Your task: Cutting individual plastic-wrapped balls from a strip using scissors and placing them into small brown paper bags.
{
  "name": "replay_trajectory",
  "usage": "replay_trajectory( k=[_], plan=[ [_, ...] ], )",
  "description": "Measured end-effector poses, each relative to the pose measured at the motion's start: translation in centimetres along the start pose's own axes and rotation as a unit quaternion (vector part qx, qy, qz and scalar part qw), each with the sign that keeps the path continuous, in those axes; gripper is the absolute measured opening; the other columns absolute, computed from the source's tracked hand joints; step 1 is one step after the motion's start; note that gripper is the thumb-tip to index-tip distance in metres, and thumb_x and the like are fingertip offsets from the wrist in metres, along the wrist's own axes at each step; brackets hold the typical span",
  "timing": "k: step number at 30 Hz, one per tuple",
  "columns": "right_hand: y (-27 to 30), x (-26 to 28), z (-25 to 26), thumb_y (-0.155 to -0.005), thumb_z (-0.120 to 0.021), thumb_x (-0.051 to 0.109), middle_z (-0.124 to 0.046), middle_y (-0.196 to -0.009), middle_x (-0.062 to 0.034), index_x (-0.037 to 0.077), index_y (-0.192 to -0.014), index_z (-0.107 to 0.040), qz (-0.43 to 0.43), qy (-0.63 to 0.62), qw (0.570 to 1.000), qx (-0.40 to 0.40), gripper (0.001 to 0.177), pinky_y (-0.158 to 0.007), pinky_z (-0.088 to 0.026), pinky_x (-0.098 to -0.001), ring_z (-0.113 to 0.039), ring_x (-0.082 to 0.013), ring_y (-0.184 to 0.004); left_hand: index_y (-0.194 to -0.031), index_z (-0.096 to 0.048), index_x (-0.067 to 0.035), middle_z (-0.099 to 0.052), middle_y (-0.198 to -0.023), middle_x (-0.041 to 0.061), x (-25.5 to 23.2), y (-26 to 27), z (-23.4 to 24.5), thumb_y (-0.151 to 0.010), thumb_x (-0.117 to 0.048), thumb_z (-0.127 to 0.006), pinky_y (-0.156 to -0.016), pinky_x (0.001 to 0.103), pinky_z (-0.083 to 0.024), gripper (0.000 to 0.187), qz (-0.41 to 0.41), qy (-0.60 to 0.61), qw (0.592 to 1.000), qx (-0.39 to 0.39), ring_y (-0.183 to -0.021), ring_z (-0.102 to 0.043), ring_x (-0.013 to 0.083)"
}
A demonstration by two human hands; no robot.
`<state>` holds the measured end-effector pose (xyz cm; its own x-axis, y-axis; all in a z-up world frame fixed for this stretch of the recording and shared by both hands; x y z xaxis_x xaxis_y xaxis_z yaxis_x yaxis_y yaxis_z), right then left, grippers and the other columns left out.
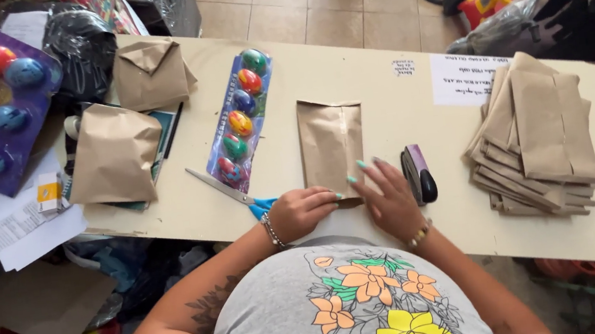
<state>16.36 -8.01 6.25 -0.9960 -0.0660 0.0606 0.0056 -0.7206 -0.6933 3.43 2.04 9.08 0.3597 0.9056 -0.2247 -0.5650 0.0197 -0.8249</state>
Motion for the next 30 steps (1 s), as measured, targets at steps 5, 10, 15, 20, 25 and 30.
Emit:
replay_trajectory(
  k=[5,10,15,20,25,30],
  plan=[
    [-0.5,-0.4,-0.3,-0.092,-0.069,0.008,-0.074,-0.121,-0.0117,0.016,-0.108,-0.078,0.056,-0.078,0.995,-0.017,0.02,-0.105,-0.05,-0.051,-0.066,-0.0368,-0.122,-0.108,-0.074,-0.005,-0.074,-0.109,0.013,1.0,-0.6,1.8,-0.099,-0.016,-0.06,-0.083,0.039,-0.06,0.02,-0.029,0.106,0.994,0.025,-0.099,-0.074,0.0313],
    [-0.3,-0.5,0.6,-0.096,-0.065,0.007,-0.075,-0.122,-0.0114,0.01,-0.104,-0.079,0.027,-0.175,0.984,-0.008,0.016,-0.099,-0.055,-0.0481,-0.069,-0.0344,-0.118,-0.116,-0.07,-0.007,-0.068,-0.134,0.01,2.4,0.3,0.6,-0.103,-0.007,-0.049,-0.113,0.042,-0.04,0.024,-0.074,0.048,0.992,0.093,-0.126,-0.064,0.0268],
    [-0.6,-0.5,1.0,-0.092,-0.069,0.002,-0.075,-0.122,-0.0137,0.006,-0.099,-0.079,0.018,-0.206,0.978,-0.006,0.013,-0.098,-0.055,-0.0485,-0.07,-0.0348,-0.117,-0.13,-0.064,-0.012,-0.063,-0.142,0.006,1.2,-0.2,-1.6,-0.108,-0.01,-0.035,-0.119,0.041,-0.033,0.037,-0.098,0.056,0.985,0.128,-0.135,-0.057,0.022],
    [-1.0,-0.8,1.3,-0.094,-0.07,0.004,-0.077,-0.117,-0.0115,0.005,-0.092,-0.078,0.015,-0.248,0.969,-0.003,0.008,-0.096,-0.057,-0.0468,-0.072,-0.0328,-0.113,-0.107,-0.069,-0.01,-0.071,-0.121,0.005,1.5,1.5,-3.3,-0.104,-0.008,-0.05,-0.119,0.047,-0.036,0.02,-0.119,0.073,0.974,0.179,-0.13,-0.059,0.0258],
    [0.2,-2.1,-0.2,-0.097,-0.066,0.006,-0.077,-0.107,-0.0115,0.004,-0.097,-0.077,0.002,-0.296,0.954,0.051,0.011,-0.096,-0.057,-0.0492,-0.073,-0.0342,-0.108,-0.103,-0.069,-0.014,-0.068,-0.135,0.001,0.8,0.1,-2.2,-0.103,-0.014,-0.056,-0.121,0.044,-0.03,0.013,-0.095,0.034,0.977,0.186,-0.135,-0.056,0.0236],
    [0.6,-2.7,-0.6,-0.097,-0.064,0.006,-0.078,-0.101,-0.0107,0.005,-0.097,-0.077,-0.034,-0.318,0.944,0.076,0.013,-0.097,-0.057,-0.0502,-0.074,-0.0336,-0.104,-0.101,-0.071,-0.019,-0.067,-0.117,0.001,2.9,2.9,-3.4,-0.103,-0.018,-0.058,-0.109,0.042,-0.047,0.013,-0.036,0.022,0.982,0.184,-0.11,-0.065,0.0212]
  ],
)
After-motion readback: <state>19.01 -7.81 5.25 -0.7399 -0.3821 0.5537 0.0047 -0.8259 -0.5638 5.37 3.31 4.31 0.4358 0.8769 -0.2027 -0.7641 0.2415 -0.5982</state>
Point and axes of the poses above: each hand's wrist, its own y-axis away from the middle knuckle, its own z-axis out of the back of the hand, x = y × z, the point moved 10 cm from there along -y, towards the middle knuckle
